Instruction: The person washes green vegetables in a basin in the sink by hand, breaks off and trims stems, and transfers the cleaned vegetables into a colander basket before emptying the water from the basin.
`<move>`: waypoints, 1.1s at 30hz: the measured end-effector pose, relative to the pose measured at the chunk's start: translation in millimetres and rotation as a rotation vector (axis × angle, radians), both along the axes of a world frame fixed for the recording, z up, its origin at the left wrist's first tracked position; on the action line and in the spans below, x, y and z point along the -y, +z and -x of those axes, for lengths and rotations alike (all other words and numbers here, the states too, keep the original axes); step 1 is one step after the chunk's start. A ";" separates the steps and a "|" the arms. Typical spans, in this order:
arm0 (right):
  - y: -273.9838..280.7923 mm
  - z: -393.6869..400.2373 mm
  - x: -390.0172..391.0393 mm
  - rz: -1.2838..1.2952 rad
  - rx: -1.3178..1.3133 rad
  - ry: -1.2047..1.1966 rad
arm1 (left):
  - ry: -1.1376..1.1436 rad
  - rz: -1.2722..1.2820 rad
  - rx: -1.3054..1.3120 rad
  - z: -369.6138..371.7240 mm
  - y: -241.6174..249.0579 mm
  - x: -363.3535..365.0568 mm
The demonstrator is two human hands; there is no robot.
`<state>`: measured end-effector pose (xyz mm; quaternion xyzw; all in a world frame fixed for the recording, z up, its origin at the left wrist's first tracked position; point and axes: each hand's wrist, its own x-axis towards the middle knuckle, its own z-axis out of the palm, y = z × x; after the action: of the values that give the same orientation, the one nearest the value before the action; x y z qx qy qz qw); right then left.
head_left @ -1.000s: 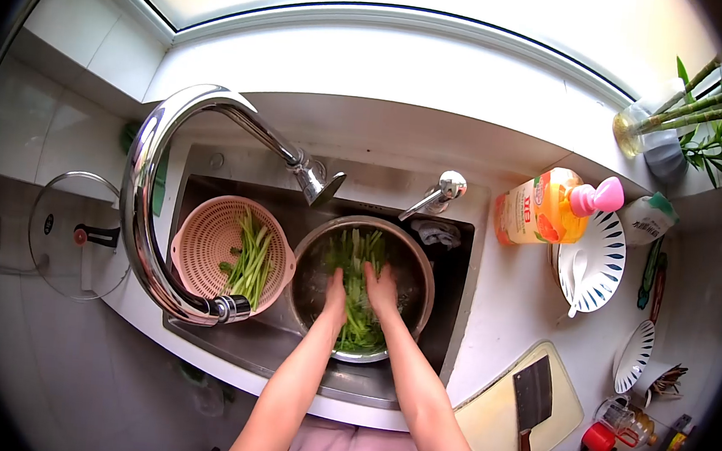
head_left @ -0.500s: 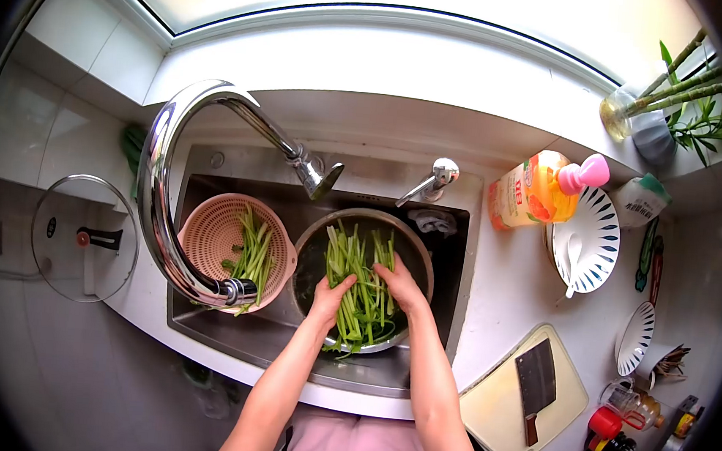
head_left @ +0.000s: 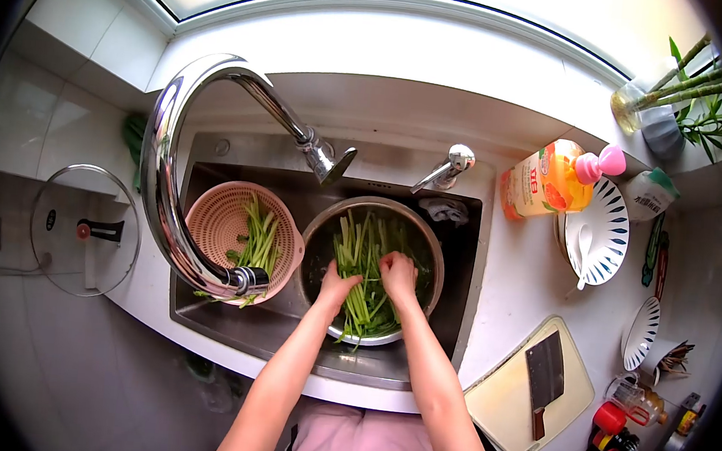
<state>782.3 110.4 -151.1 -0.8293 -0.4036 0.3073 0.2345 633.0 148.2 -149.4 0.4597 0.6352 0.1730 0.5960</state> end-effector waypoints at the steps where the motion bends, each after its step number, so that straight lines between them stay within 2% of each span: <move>1: 1.9 -2.8 2.0 0.034 0.049 0.035 | -0.058 -0.077 -0.036 4.2 0.3 0.8; 2: 8.3 -5.3 4.5 0.069 0.099 0.069 | -0.060 -0.071 -0.036 5.4 7.4 3.3; 4: 14.3 -1.8 2.9 0.081 0.103 0.082 | -0.234 -0.399 -0.355 7.9 23.7 5.2; 6: 5.3 5.2 0.3 0.096 0.320 0.199 | -0.246 -0.398 -0.344 7.6 41.8 2.7; 7: 0.3 7.5 -0.2 0.084 0.330 0.193 | -0.319 -0.408 -0.406 6.6 49.9 1.3; 8: 3.5 7.3 0.6 0.082 0.326 0.191 | -0.395 -0.415 -0.467 5.1 56.5 1.4; 9: 6.6 5.7 2.8 0.046 0.196 0.110 | -0.376 -0.596 -0.536 3.3 58.8 2.4; 10: 9.6 4.1 5.0 0.011 0.069 0.030 | -0.378 -0.597 -0.534 3.5 62.6 -1.8; 12: 34.4 0.9 11.7 -0.075 0.053 0.048 | -0.320 -0.405 -0.284 2.3 67.0 -14.8; 13: 51.1 -0.7 17.0 -0.162 0.035 0.070 | -0.220 -0.435 -0.132 -0.9 62.9 -17.1; 14: 65.3 -2.2 20.6 -0.252 0.018 0.091 | -0.233 -0.320 -0.059 -5.0 76.3 -22.7; 16: 82.4 -3.4 22.8 -0.296 0.062 0.117 | -0.211 -0.251 0.168 -10.2 81.7 -30.1; 17: 87.9 -4.0 23.0 -0.321 0.074 0.142 | -0.210 -0.252 0.167 -11.9 89.4 -32.2; 19: 93.3 -5.7 22.0 -0.349 0.083 0.165 | -0.405 -0.286 0.124 -14.7 105.6 -35.8; 20: 94.3 -7.8 21.8 -0.397 0.095 0.213 | -0.407 -0.287 0.122 -13.3 106.0 -38.3; 22: 95.9 -10.6 21.3 -0.446 0.104 0.258 | -0.640 -0.286 0.058 -6.9 105.0 -44.2; 24: 97.5 -12.1 21.5 -0.539 0.125 0.337 | -0.615 -0.200 0.111 -2.0 100.3 -47.0; 26: 98.6 -14.0 23.1 -0.576 0.127 0.357 | -0.490 0.037 0.351 0.7 98.4 -47.8; 28: 100.0 -13.9 24.7 -0.614 0.129 0.381 | -0.462 0.088 0.378 1.8 100.0 -44.7; 31: 100.9 -11.2 26.6 -0.697 0.118 0.376 | -0.403 0.311 0.553 -2.0 106.3 -32.3; 33: 100.5 -7.6 26.6 -0.710 -0.027 0.319 | -0.329 0.298 0.618 -7.0 108.5 -26.7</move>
<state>789.9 83.9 -50.6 -0.6193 -0.6056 0.1917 0.4615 640.0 174.8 -40.9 0.3900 0.3615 0.1112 0.8396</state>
